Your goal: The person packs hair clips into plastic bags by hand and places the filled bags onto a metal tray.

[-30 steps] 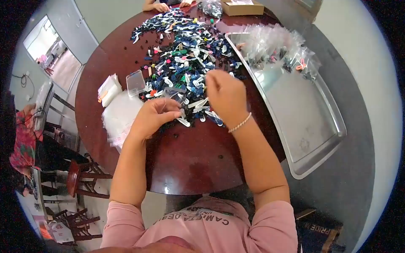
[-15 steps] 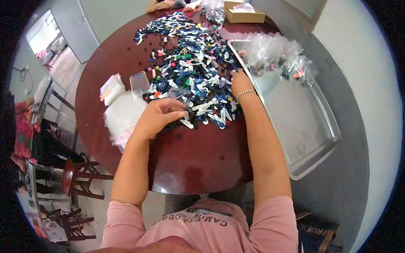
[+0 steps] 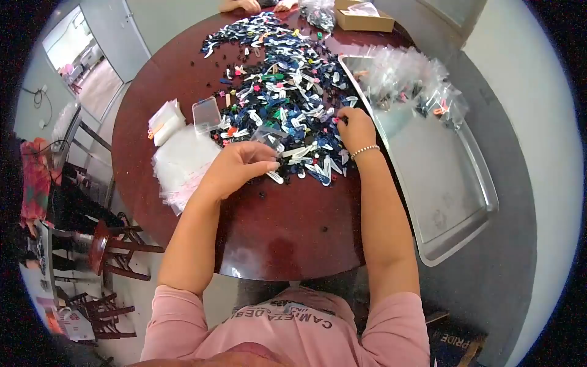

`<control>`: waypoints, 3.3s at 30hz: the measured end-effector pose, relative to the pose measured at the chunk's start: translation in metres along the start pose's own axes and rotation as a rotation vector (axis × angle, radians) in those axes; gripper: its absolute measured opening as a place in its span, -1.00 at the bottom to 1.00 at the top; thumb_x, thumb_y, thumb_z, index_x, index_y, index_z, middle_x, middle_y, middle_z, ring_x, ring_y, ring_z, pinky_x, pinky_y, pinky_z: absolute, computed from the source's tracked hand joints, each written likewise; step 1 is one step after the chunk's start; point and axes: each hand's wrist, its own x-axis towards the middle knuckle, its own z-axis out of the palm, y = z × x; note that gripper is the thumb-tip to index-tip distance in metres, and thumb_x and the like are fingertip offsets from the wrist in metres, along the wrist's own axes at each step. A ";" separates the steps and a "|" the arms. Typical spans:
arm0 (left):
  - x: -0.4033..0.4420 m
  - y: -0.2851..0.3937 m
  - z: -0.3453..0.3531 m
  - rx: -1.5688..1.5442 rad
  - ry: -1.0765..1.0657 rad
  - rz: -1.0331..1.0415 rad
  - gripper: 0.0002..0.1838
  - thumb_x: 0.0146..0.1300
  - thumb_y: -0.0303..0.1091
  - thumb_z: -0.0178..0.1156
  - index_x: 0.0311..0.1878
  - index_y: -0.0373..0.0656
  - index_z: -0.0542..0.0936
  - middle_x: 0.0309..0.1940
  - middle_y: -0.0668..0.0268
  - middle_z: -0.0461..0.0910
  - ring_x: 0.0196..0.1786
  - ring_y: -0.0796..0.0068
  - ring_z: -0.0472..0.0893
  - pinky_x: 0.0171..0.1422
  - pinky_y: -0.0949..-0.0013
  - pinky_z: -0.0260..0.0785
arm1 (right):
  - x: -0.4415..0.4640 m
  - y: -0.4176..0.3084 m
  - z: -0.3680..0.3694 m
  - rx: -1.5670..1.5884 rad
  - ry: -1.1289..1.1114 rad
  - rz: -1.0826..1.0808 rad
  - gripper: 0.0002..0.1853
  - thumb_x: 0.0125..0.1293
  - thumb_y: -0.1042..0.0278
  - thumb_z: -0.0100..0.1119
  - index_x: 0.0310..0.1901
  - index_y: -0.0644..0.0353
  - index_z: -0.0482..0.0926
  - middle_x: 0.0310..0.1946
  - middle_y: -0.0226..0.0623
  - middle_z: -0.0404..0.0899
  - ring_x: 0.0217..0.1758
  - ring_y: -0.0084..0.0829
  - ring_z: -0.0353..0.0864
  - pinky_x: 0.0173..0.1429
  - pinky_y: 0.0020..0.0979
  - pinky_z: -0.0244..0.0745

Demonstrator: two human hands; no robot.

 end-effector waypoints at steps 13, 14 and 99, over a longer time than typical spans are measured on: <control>-0.001 0.004 0.002 -0.167 -0.056 -0.119 -0.65 0.19 -0.32 0.36 0.00 -0.27 0.59 -0.22 0.29 0.69 -0.14 0.53 0.66 -0.08 0.49 0.45 | -0.003 -0.052 -0.035 0.980 -0.229 0.279 -0.78 0.27 0.44 0.28 -0.05 0.23 0.61 -0.22 -0.47 0.60 -0.16 -0.67 0.54 -0.08 -0.59 0.51; 0.000 0.003 0.002 -0.170 -0.052 -0.119 -0.65 0.19 -0.32 0.36 0.00 -0.27 0.59 -0.22 0.29 0.69 -0.14 0.53 0.66 -0.08 0.49 0.45 | -0.004 -0.055 -0.036 1.086 -0.253 0.315 -0.78 0.29 0.44 0.26 -0.04 0.22 0.60 -0.20 -0.46 0.60 -0.15 -0.66 0.55 -0.06 -0.59 0.52; 0.002 -0.001 -0.005 -0.334 0.057 -0.130 -0.70 0.23 -0.30 0.33 0.00 -0.17 0.60 -0.15 0.27 0.69 -0.10 0.52 0.66 -0.04 0.47 0.44 | -0.026 -0.067 -0.029 0.001 -0.219 -0.412 -0.77 0.13 0.33 0.31 -0.18 0.18 0.65 -0.20 -0.16 0.62 -0.10 -0.16 0.61 -0.02 -0.20 0.49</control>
